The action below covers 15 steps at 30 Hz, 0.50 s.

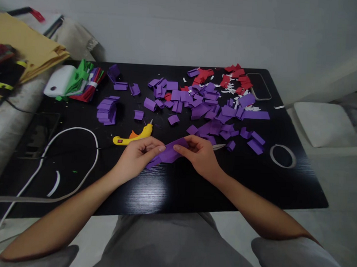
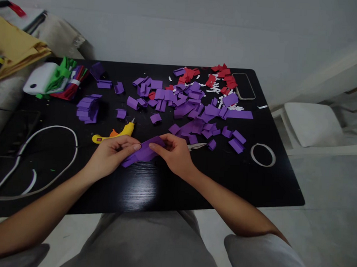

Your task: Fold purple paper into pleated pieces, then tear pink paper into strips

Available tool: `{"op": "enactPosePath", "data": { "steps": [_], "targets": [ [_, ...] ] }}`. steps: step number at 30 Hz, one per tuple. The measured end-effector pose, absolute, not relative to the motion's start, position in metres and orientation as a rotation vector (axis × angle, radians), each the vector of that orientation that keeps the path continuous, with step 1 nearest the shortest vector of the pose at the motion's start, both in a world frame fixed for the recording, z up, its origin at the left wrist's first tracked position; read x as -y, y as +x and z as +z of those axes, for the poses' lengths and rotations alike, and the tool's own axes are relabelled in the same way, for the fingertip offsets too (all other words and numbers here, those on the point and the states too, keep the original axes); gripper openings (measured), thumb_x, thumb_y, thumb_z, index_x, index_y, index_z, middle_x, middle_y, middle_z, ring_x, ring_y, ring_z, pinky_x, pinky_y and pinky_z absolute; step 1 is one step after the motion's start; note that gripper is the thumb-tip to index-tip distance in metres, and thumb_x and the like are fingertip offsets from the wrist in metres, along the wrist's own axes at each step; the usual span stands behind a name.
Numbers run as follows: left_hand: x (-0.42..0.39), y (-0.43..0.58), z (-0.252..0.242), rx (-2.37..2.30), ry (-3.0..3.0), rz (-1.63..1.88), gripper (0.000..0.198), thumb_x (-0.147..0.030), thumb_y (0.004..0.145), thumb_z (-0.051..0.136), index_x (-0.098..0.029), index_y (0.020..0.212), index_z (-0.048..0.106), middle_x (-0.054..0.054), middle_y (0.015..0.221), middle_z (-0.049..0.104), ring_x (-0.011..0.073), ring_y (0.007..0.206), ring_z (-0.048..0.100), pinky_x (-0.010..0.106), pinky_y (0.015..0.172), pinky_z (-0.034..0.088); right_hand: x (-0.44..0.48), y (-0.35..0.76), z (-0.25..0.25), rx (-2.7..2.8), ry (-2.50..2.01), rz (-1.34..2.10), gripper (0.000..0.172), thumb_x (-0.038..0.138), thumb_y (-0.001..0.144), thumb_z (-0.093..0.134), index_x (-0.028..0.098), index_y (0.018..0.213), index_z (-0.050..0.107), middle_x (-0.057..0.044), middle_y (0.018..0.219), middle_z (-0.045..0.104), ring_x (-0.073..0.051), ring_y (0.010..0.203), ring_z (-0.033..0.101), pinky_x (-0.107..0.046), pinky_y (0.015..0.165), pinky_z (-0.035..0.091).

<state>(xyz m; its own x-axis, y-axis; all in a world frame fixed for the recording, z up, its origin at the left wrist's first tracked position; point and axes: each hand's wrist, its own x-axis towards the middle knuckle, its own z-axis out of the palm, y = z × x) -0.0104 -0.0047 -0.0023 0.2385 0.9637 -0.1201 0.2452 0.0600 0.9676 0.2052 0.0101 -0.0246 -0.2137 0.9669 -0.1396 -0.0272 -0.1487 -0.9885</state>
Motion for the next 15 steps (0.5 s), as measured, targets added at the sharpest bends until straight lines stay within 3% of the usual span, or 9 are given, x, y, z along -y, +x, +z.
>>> {"op": "enactPosePath", "data": {
  "steps": [6,15],
  "targets": [
    [0.0052,-0.0113,-0.0036,-1.230,1.427,0.864,0.022,-0.039,0.090,0.076,-0.017,0.092,0.078,0.002,0.076,0.076,0.0126,0.065,0.065,0.023,0.060,0.050,-0.0103,0.2060,-0.0253,1.286,-1.186,1.491,0.029,0.041,0.076,0.090,0.021,0.093,0.077,-0.002,0.087,0.080,-0.018,0.078,0.075,-0.031,0.072,0.062],
    [0.0105,-0.0137,-0.0105,-1.232,1.602,0.806,0.023,-0.042,0.095,0.073,-0.019,0.097,0.080,0.003,0.085,0.079,0.0150,0.075,0.070,0.024,0.067,0.054,-0.0111,0.2060,-0.0172,1.445,-1.127,1.486,0.026,0.047,0.078,0.089,0.023,0.085,0.081,-0.001,0.084,0.081,-0.017,0.077,0.073,-0.031,0.073,0.059]
  ]
}}
